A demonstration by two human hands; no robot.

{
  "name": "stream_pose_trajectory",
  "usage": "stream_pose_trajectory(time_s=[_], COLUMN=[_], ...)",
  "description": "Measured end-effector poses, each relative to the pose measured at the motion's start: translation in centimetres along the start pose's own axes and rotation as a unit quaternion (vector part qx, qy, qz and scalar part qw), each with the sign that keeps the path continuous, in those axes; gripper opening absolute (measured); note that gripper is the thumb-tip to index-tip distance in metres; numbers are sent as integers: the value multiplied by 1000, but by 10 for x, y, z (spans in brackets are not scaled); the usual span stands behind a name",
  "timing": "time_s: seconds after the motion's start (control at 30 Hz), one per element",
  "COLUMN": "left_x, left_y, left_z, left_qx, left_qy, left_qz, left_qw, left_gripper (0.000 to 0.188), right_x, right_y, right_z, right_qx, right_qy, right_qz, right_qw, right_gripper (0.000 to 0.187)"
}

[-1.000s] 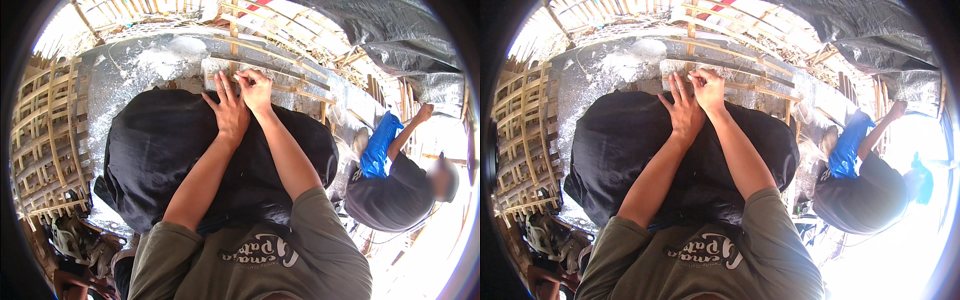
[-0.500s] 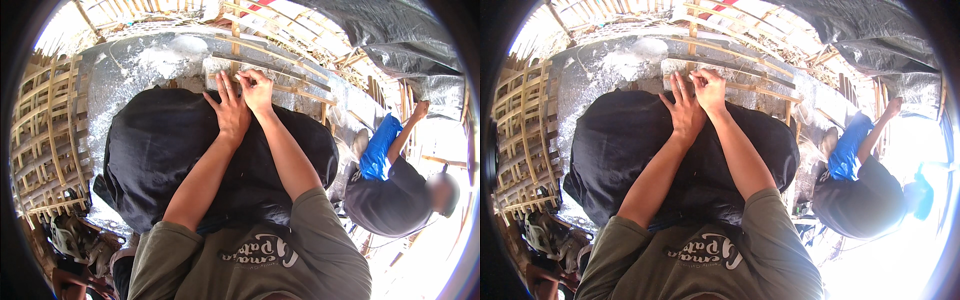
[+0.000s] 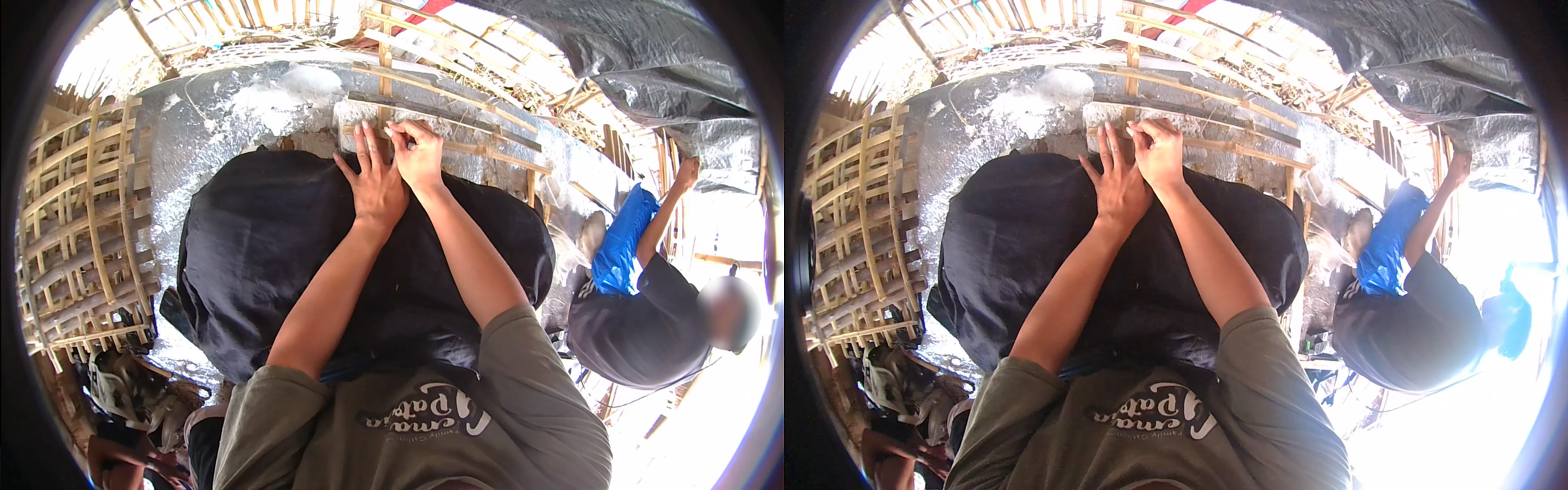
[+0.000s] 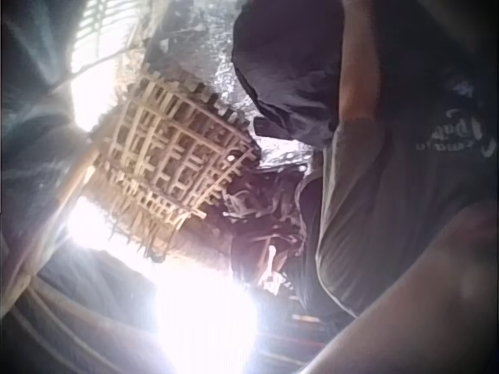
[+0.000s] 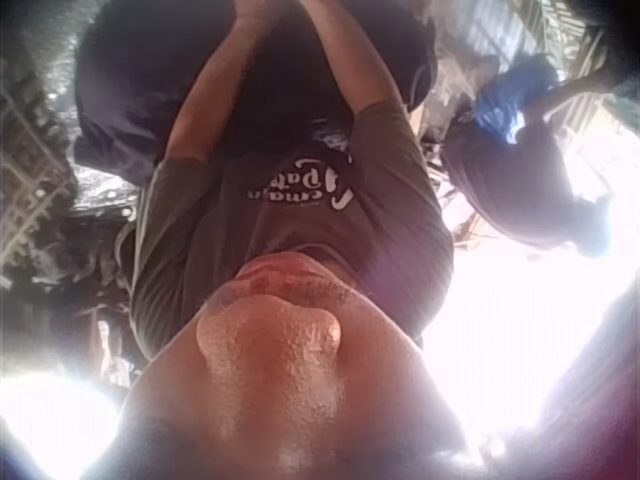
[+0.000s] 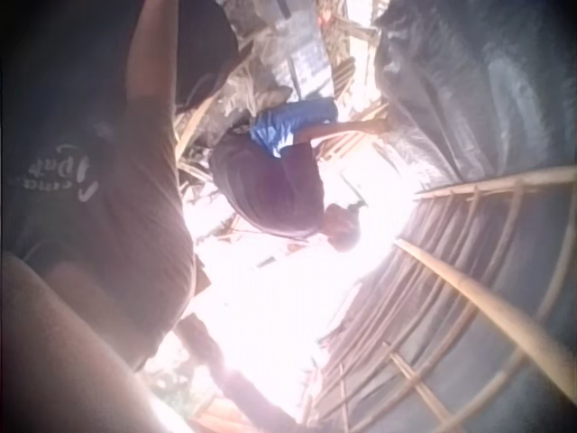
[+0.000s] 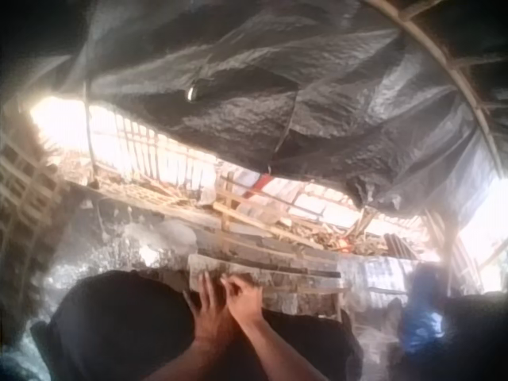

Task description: The person uses a machete to shave and shape a thin bamboo stick, then hammers a nail into a bamboo frame. The person works on the bamboo structure while seated on the floor.

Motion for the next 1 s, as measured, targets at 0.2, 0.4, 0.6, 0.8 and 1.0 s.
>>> stream_pose_trajectory(time_s=[0.2, 0.4, 0.6, 0.8, 1.0], left_x=[-9, -25, -34, -31, -36], left_y=[17, 22, 37, 31, 27], left_z=[1, -6, -27, -53, -55], left_qx=[-36, 71, 100, 159, 119], left_qy=[-34, -12, 56, -37, -33], left_qz=[76, 167, 218, 289, 354], left_qw=[996, 983, 969, 943, 927], left_gripper=[69, 38, 25, 39, 45], right_x=[3, 5, 3, 1, -1], right_y=[-1, -2, -1, 0, 1], right_z=[0, 1, 0, 1, 1], right_qx=[17, 11, -5, -9, 20], right_qy=[-31, -35, -10, -11, 18], right_qz=[-35, -23, 16, 36, 19], right_qw=[999, 999, 1000, 999, 999], right_gripper=[3, 5, 9, 10, 11])
Point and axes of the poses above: each hand's wrist, its own z-axis away from the middle knuckle, its own y-axis out of the back of the hand, x = y × z, the point moved 6 cm from there along -z, towards the middle knuckle, and after that the axes turned 2 degrees about y, right-handed, at the moved point
